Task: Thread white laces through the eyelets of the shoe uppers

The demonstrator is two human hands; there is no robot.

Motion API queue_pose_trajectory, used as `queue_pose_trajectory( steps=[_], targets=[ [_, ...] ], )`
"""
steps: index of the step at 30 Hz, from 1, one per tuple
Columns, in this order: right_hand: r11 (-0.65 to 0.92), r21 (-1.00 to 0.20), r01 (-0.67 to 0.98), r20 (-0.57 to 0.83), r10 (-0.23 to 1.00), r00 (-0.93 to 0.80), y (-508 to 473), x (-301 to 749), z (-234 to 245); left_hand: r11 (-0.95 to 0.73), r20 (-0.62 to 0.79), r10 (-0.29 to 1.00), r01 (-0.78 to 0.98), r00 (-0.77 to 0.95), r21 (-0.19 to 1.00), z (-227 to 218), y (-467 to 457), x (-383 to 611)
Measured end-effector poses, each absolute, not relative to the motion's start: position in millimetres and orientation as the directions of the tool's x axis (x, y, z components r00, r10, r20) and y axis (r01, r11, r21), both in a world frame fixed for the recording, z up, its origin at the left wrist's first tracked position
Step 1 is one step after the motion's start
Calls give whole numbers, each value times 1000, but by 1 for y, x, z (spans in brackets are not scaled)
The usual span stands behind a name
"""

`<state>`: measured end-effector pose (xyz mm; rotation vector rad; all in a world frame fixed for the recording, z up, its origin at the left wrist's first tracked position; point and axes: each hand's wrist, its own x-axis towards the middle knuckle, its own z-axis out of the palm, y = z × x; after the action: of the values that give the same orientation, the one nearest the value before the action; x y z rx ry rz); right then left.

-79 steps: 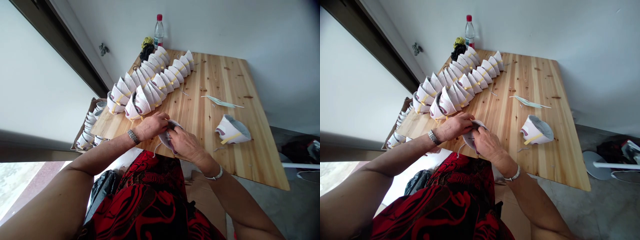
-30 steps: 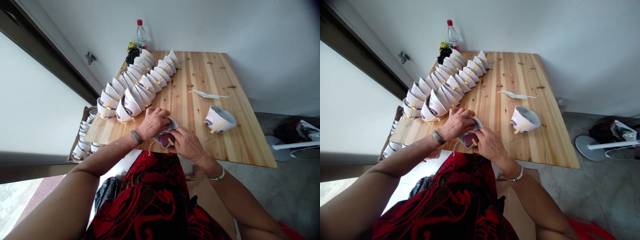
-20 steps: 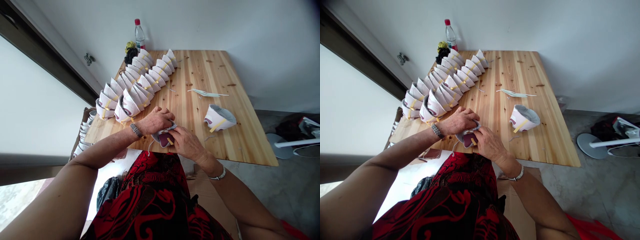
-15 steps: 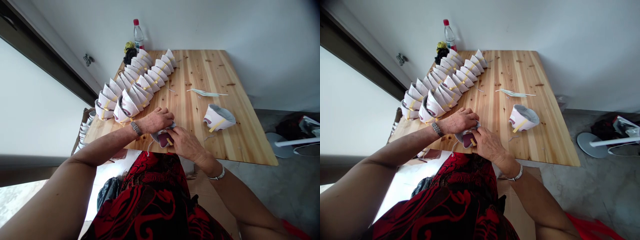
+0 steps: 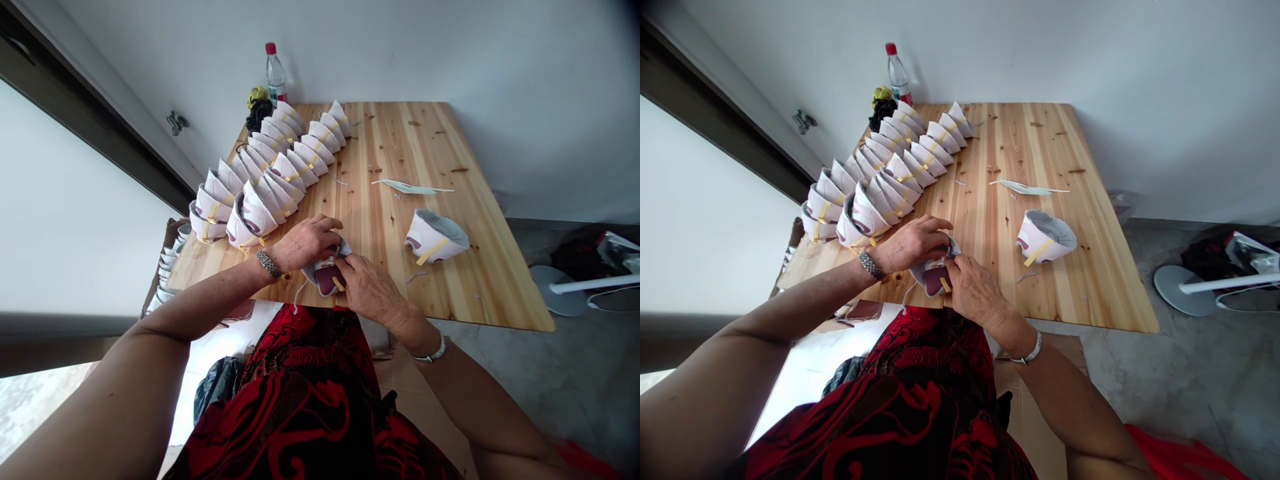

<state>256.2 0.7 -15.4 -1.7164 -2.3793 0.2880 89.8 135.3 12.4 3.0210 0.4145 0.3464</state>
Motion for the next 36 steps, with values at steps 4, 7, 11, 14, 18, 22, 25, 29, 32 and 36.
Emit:
queue_pose_trajectory(
  steps=[4, 7, 11, 14, 18, 22, 25, 29, 32, 36],
  targets=[
    [288, -283, 915, 17, 955, -296, 2, 256, -12, -924, 186, 382, 376, 905, 67, 13, 131, 91],
    [281, -291, 915, 12, 957, -291, 1, 256, -11, -909, 143, 416, 417, 898, 24, 12, 126, 96],
    [263, -275, 925, 0, 962, -274, 0, 255, -11, -903, 130, 423, 430, 896, -21, 8, 123, 103],
    [239, -266, 934, -26, 967, -254, 0, 253, -9, -890, 182, 452, 454, 873, 37, 2, 124, 101],
    [208, -285, 936, -69, 969, -236, 3, 251, -4, -885, 326, 466, 430, 823, 180, -5, 129, 92],
    [174, -275, 946, -114, 971, -211, 6, 252, 2, -877, 385, 477, 399, 790, 267, -7, 132, 90],
    [180, -269, 946, -130, 967, -220, 8, 252, 6, -873, 374, 479, 387, 794, 296, -6, 134, 94],
    [164, -255, 953, -138, 969, -204, 13, 246, 7, -891, 335, 432, 341, 837, 299, -3, 136, 96],
    [153, -258, 954, -111, 976, -186, 16, 245, 3, -907, 285, 389, 310, 876, 287, -2, 136, 91],
    [273, -399, 875, -4, 954, -299, 10, 265, -8, -921, 206, 354, 302, 912, 246, -7, 133, 76]
  ],
)
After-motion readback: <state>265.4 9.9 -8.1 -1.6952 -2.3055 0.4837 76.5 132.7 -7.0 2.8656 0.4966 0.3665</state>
